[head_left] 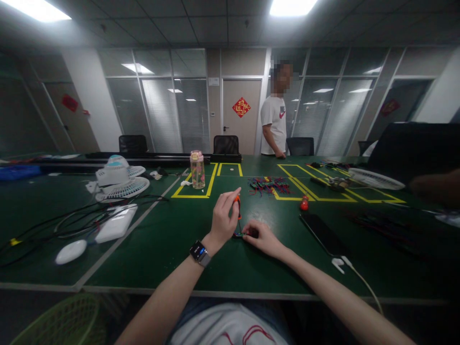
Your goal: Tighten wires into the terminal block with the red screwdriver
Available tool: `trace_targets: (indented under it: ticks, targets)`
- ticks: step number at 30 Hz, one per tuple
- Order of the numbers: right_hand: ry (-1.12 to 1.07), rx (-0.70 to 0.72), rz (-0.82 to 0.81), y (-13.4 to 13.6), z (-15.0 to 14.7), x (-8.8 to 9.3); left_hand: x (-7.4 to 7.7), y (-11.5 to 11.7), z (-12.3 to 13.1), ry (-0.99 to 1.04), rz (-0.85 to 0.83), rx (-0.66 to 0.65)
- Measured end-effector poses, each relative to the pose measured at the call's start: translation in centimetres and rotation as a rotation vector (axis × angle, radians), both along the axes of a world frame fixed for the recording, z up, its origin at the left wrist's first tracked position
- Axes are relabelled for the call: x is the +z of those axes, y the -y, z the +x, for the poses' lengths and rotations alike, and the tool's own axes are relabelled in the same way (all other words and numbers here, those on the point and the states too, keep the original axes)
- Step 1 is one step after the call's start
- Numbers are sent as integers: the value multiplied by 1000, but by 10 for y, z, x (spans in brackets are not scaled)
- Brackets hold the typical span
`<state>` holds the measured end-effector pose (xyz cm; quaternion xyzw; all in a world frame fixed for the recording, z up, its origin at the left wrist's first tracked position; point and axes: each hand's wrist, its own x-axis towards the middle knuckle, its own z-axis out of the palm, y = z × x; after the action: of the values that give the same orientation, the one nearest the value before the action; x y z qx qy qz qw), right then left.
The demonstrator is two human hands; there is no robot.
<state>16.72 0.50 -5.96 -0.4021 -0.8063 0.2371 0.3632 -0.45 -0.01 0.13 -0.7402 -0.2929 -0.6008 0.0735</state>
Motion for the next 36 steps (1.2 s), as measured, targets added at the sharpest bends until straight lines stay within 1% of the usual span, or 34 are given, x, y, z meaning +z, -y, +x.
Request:
trace_targets:
  ticks: [6,11,14,19,21,27,29,33,36]
  targets:
    - [9,-12,-4,0,0,0,0,-1,0,45,7,38]
    - [5,0,-8,0,0,0,2,2,0,32,-51,-26]
    - [3,1,-9,0,0,0,3,2,1,39,-52,-48]
    - [5,1,-4,0,-1,0,1,1,2,85,4,25]
    - [5,-2,-5,1,-1,1,1,1,1,79,3,34]
    - [9,-1,11,-1,-1,-1,2,2,0,45,-72,-61]
    - [9,-5,9,-1,-1,-2,2,2,0,56,-48,-49]
    - [11,-11,10,-1,-2,-1,2,1,1,82,6,35]
    - [7,-8,11,0,-2,0,1,1,1,74,-21,42]
